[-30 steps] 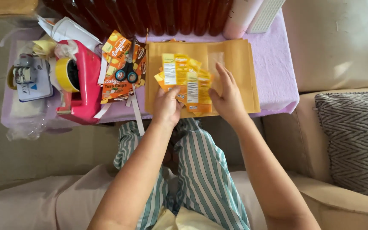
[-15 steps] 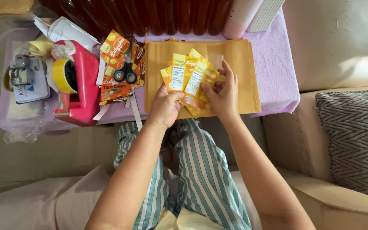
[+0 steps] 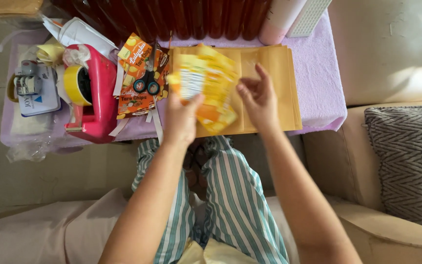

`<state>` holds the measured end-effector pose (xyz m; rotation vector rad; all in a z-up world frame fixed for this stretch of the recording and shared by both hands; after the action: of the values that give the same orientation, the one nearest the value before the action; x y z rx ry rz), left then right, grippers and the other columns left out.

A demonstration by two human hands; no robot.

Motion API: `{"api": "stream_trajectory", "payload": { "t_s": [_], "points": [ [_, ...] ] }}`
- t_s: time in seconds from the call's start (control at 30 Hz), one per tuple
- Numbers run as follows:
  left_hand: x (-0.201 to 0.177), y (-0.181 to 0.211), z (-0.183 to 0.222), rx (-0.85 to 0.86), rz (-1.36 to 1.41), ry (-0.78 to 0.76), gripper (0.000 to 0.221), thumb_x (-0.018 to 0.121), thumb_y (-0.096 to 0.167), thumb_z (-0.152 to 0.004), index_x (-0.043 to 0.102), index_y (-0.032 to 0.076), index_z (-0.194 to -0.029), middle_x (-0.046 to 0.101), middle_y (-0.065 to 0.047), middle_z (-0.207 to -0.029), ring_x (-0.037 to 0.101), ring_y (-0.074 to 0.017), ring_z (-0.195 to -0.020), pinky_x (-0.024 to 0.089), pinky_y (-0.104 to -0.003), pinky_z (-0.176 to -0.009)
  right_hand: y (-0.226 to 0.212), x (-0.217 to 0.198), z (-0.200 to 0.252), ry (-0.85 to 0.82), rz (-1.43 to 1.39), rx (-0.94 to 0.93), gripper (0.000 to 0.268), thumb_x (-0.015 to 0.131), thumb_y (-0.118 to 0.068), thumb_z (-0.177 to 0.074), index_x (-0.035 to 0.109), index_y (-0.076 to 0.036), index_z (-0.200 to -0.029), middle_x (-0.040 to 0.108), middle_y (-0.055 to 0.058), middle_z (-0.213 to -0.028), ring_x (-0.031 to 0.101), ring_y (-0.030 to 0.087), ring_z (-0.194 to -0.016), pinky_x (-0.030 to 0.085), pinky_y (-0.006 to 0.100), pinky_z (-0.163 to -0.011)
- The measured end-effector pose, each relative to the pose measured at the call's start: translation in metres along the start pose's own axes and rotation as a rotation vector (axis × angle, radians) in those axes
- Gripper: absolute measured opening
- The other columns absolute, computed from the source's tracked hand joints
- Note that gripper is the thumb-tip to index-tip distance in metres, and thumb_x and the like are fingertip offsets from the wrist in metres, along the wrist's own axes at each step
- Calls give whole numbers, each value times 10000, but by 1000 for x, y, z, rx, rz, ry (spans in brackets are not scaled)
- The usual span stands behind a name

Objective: Labeling yellow padded envelopes with stickers and organizing them on a table.

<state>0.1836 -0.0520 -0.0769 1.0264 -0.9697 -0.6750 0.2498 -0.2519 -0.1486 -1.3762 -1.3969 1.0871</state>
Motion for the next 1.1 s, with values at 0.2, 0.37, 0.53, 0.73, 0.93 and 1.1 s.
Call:
{"api": "stream_trajectory", "payload": {
  "t_s": [0.2,0.37,0.53,0.73,0.93,1.1],
  "points": [
    [-72,7,23,-222,314,272,683,791,-3,-851,533,182,-1456,645,-42,-1241,679,-224,-1140,581,-425,-1008,-30,-49,-41,-180,872,-243,703,922,-370,-777,644,-174,-1392,614,149,-1328,638,422,-1195,560,525,-950],
    [-78,-14,85,-438,196,158,566,774,4,-818,602,133,-1343,680,-94,-1159,712,-290,-1060,599,-456,-913,-19,-90,-61,-176,1149,147,919,921,-512,-722,545,-113,-1460,494,173,-1377,599,490,-1188,573,560,-945],
    [-62,-34,80,-428,196,38,541,783,-21,-828,613,100,-1326,685,-108,-1151,688,-278,-1044,591,-506,-902,-60,-87,-38,-101,895,358,1125,986,-393,-708,339,-95,-1580,490,218,-1350,580,456,-1253,529,542,-1023],
    [-53,-45,82,-330,136,147,553,808,18,-846,580,94,-1344,651,-104,-1170,670,-256,-1062,587,-459,-931,-60,-101,-11,27,357,436,674,892,-155,-768,553,-50,-1341,719,154,-1023,736,277,-838,617,427,-695],
    [-44,-33,109,-317,92,274,590,753,24,-875,534,73,-1421,631,-140,-1239,640,-263,-1155,542,-473,-1015,-50,-101,-2,6,736,303,603,889,-350,-807,622,-21,-1236,669,260,-1046,695,464,-992,573,573,-809],
    [-35,-52,78,-244,46,194,576,801,49,-842,582,68,-1374,646,-88,-1190,634,-196,-1071,562,-427,-955,-24,-89,-5,-100,860,291,668,822,-434,-860,602,8,-1310,619,243,-1109,688,471,-1024,576,589,-885]
  ]
}}
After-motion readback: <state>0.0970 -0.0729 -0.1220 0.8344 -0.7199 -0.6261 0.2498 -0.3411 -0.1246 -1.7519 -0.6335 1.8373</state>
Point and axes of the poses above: each hand's wrist, its own z-axis away from the middle knuckle, its own x-axis out of the palm, y = z × x, the point moved 4 cm from there along -z, towards the middle knuckle
